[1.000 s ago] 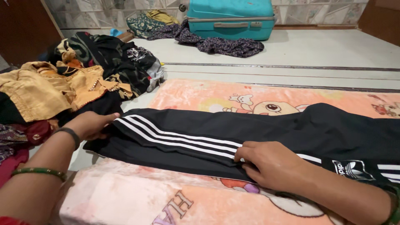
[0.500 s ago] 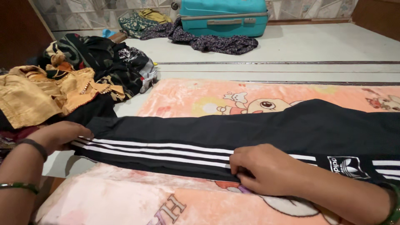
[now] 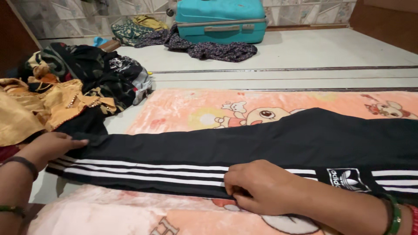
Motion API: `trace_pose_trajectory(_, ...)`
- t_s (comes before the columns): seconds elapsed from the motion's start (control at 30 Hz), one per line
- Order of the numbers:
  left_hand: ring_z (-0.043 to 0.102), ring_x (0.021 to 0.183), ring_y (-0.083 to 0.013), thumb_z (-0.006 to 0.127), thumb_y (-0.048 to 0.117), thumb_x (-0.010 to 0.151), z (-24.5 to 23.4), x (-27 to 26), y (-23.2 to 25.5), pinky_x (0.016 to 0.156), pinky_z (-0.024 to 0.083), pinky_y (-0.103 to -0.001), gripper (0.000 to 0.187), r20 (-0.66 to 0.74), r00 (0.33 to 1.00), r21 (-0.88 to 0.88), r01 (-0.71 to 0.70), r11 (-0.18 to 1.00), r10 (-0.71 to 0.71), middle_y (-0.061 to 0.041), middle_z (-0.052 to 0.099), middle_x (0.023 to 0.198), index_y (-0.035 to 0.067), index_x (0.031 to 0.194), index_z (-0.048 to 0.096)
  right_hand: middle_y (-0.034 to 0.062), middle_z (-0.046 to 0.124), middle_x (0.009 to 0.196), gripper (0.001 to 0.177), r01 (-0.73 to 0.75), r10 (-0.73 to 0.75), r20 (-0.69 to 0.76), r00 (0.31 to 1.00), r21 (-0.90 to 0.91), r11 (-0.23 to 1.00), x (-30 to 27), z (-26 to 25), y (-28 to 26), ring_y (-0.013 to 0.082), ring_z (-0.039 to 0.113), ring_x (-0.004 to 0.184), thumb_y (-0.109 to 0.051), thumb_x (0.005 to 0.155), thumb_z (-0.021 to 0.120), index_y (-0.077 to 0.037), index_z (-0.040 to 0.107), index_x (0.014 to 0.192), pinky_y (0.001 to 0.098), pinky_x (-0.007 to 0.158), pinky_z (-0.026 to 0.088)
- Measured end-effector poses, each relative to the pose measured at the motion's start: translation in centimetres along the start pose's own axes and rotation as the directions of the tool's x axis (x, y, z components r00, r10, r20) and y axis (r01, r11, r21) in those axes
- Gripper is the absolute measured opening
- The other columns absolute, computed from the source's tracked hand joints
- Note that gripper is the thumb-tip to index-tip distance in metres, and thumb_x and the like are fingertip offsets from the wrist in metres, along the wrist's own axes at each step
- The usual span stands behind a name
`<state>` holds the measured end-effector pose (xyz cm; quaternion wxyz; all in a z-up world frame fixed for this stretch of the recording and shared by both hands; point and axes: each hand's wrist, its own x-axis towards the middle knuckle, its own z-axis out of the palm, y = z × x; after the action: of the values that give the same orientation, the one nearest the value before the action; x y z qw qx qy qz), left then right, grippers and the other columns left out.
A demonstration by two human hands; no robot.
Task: The person folds a red striped shirt and a pair of black track pants by hand on a bed.
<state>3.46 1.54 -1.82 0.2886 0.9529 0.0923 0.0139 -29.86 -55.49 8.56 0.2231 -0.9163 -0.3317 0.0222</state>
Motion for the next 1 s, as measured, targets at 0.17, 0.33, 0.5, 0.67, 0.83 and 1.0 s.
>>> trace_pose_trajectory(0.17,0.073,0.11,-0.0333,0.077,0.042,0.085,-0.4,-1.7,3.9,0.097,0.058,-0.04,0.043,0.051,0.986,0.662,-0.153,0.734,0.16,-0.017,0.077,0.117,0.011,0.114,0.083,0.0112,0.069,0.091,0.009,0.042,-0.042,-0.003,0.999,0.046,0.998,-0.2,0.0,-0.1,0.034,0.068,0.08,-0.01,0.083,0.067,-0.006,0.069,0.091,0.0443,0.068,0.053)
trace_pose_trajectory(0.33,0.07,0.111,-0.0347,0.085,0.022,0.069,2.9,-8.9,18.8,0.097,0.055,-0.044,0.052,-0.051,0.836,0.414,-0.48,0.773,0.546,-0.017,0.075,0.116,0.009,0.118,0.073,0.0086,0.069,0.091,0.019,-0.038,0.023,0.08,0.996,0.186,0.982,-1.3,-2.5,0.4,0.0259,0.07,0.08,-0.013,0.081,0.073,-0.007,0.07,0.098,0.0386,0.069,0.056)
trace_pose_trajectory(0.5,0.071,0.101,-0.0323,0.074,0.022,0.079,14.2,-14.7,35.1,0.091,0.054,-0.04,0.028,0.156,0.509,0.01,-0.858,0.514,0.847,-0.016,0.076,0.103,0.006,0.102,0.076,0.0078,0.071,0.09,0.02,-0.05,0.043,0.101,0.994,0.071,0.996,-5.5,-6.3,3.0,0.0212,0.071,0.08,-0.018,0.083,0.078,-0.007,0.074,0.099,0.0355,0.07,0.057)
trace_pose_trajectory(0.67,0.073,0.096,-0.0306,0.073,0.038,0.088,23.7,-20.5,46.1,0.087,0.056,-0.039,0.038,0.309,0.452,-0.175,-0.838,0.517,0.837,-0.016,0.076,0.101,0.005,0.106,0.073,0.0049,0.073,0.084,0.031,-0.406,0.372,0.299,0.878,0.056,0.912,-10.6,-9.1,5.9,0.0162,0.071,0.073,-0.021,0.074,0.087,-0.009,0.075,0.1,0.0318,0.065,0.057)
trace_pose_trajectory(0.83,0.07,0.094,-0.0305,0.076,0.04,0.087,29.2,-21.0,50.6,0.086,0.054,-0.04,0.035,0.342,0.513,-0.122,-0.806,0.579,0.787,-0.015,0.074,0.098,0.008,0.101,0.074,0.0035,0.069,0.082,0.034,-0.386,0.322,0.272,0.907,0.225,0.895,-12.5,-7.2,7.4,0.0134,0.068,0.069,-0.017,0.075,0.084,-0.008,0.073,0.106,0.0298,0.062,0.055)
trace_pose_trajectory(1.0,0.071,0.084,-0.0334,0.074,0.036,0.087,30.7,-20.7,49.7,0.078,0.055,-0.044,0.031,0.16,0.486,-0.233,-0.827,0.511,0.859,-0.015,0.074,0.086,0.006,0.093,0.071,0.0023,0.071,0.074,0.02,-0.408,0.345,0.253,0.904,0.265,0.874,-13.3,-6.6,7.9,0.0116,0.067,0.066,-0.017,0.082,0.076,-0.006,0.075,0.099,0.0279,0.061,0.055)
